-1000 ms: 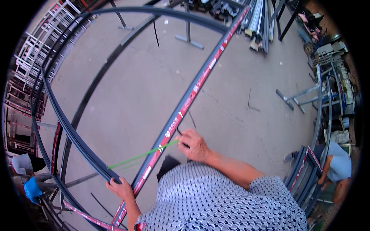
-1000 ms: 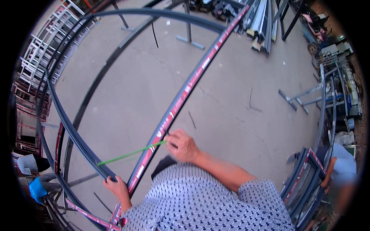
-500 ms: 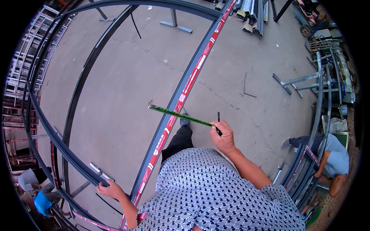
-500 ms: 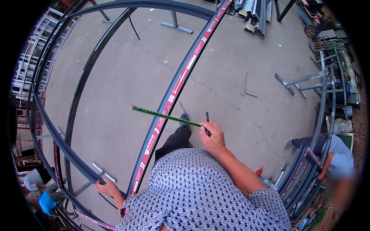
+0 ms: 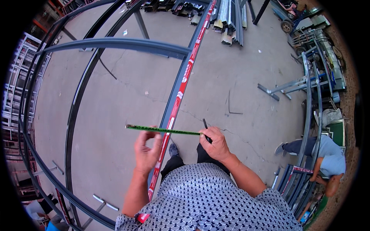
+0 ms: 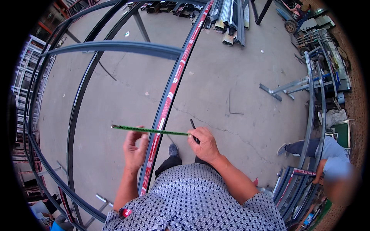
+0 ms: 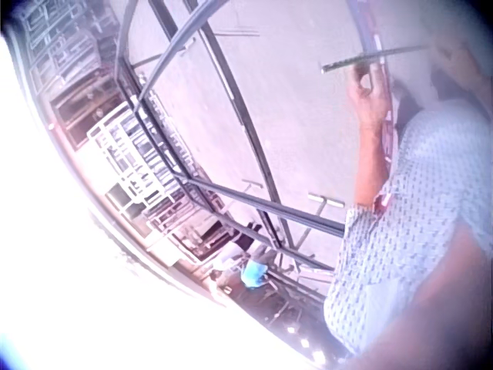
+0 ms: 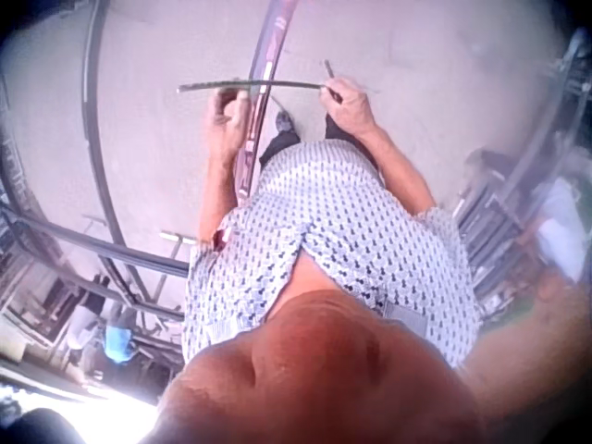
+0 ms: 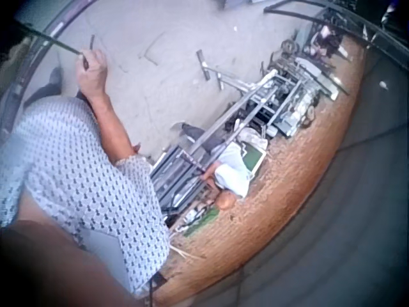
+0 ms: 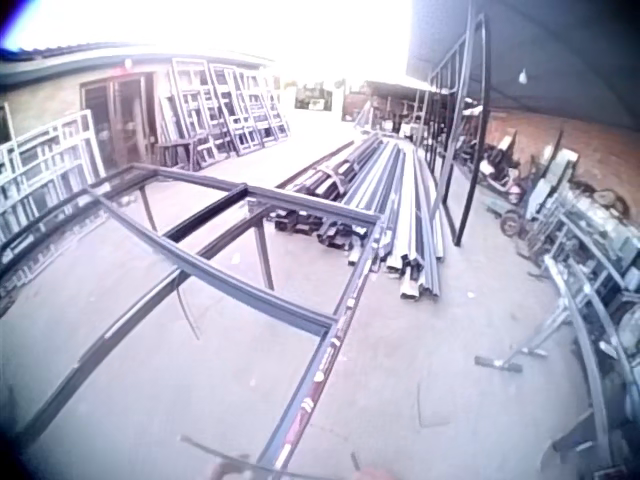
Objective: The person uses a flexible measuring tape to measure the lengths of multiple metal window frame sections laid out on the floor. They repeatedly place the tape along different frame pieces, read the measurements, and mark the frames with a pen. The work occurs in a workshop with other workers visible in the background.
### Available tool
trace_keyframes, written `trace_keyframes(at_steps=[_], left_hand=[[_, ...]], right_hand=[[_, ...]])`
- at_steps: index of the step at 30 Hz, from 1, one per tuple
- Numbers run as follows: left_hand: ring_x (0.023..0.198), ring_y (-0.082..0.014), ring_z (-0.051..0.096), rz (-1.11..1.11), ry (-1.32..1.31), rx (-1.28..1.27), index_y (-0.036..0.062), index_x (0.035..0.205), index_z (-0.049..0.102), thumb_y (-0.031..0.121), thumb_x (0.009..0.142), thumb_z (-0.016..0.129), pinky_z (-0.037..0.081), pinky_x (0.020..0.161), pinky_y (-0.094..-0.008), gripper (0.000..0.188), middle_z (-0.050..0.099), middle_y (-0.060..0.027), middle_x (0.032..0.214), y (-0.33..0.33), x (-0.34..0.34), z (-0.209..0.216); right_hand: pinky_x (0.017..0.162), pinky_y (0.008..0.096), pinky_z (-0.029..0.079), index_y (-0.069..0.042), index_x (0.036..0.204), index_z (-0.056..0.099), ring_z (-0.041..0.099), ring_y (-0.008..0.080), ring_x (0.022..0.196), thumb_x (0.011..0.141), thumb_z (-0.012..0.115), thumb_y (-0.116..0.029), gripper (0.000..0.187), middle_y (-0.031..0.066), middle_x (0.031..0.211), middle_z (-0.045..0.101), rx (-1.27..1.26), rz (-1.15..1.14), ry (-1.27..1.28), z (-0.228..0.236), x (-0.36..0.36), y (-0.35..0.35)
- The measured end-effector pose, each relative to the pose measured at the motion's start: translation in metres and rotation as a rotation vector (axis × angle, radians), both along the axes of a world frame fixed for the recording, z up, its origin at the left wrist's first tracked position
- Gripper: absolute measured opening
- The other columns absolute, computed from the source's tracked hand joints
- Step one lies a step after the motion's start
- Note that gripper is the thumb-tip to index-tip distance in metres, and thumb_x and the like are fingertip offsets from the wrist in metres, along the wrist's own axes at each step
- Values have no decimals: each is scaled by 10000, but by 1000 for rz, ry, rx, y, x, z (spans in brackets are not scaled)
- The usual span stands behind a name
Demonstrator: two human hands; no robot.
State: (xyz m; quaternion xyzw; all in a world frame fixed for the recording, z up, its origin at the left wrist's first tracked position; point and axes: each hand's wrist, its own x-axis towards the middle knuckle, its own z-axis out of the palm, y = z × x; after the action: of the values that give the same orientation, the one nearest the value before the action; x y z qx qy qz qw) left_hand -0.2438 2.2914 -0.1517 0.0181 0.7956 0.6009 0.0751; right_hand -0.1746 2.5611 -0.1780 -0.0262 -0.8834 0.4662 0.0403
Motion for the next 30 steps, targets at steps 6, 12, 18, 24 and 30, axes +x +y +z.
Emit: trace_keyframes(at_steps=[6, 12, 18, 24, 30], left_hand=[[941, -113, 673, -214, -135, 116, 13, 1238, 696, 144, 1053, 687, 537, 881, -282, 227, 709, -30, 985, 122, -39, -22], [867, -99, 649, -36, -312, 216, 7, 1165, 724, 306, 1105, 615, 509, 787, -263, 324, 706, -34, 905, 218, -83, -19], [833, -93, 638, 144, -252, 326, 2, 1129, 736, 266, 1092, 644, 494, 754, -251, 282, 706, -24, 905, 274, -133, -28], [830, -108, 664, 302, -217, 413, -6, 1124, 734, 254, 1094, 640, 528, 779, -270, 279, 722, -42, 929, 283, -216, -52], [813, -94, 650, 439, -284, 549, 9, 1099, 717, 311, 1094, 637, 539, 808, -275, 312, 708, -27, 878, 291, -323, -71]], right_hand=[[824, 432, 523, -41, 1022, 737, 642, 341, 900, 928, 693, -131, 137, 140, 924, 688, -85, 86, -111, -19, -61, 90], [810, 437, 522, -41, 1002, 732, 645, 340, 880, 931, 684, -151, 139, 137, 918, 690, -87, 270, -225, -19, -134, 195], [813, 444, 525, -51, 1018, 738, 642, 342, 910, 946, 679, -167, 148, 130, 930, 692, -9, 388, -207, -7, -217, 254], [832, 435, 533, -57, 1060, 737, 650, 332, 944, 948, 692, -183, 174, 121, 968, 694, 107, 369, -158, -30, -305, 304], [820, 415, 527, -43, 1061, 729, 654, 323, 930, 943, 705, -151, 162, 132, 969, 674, 279, 253, -184, -35, -394, 397]])
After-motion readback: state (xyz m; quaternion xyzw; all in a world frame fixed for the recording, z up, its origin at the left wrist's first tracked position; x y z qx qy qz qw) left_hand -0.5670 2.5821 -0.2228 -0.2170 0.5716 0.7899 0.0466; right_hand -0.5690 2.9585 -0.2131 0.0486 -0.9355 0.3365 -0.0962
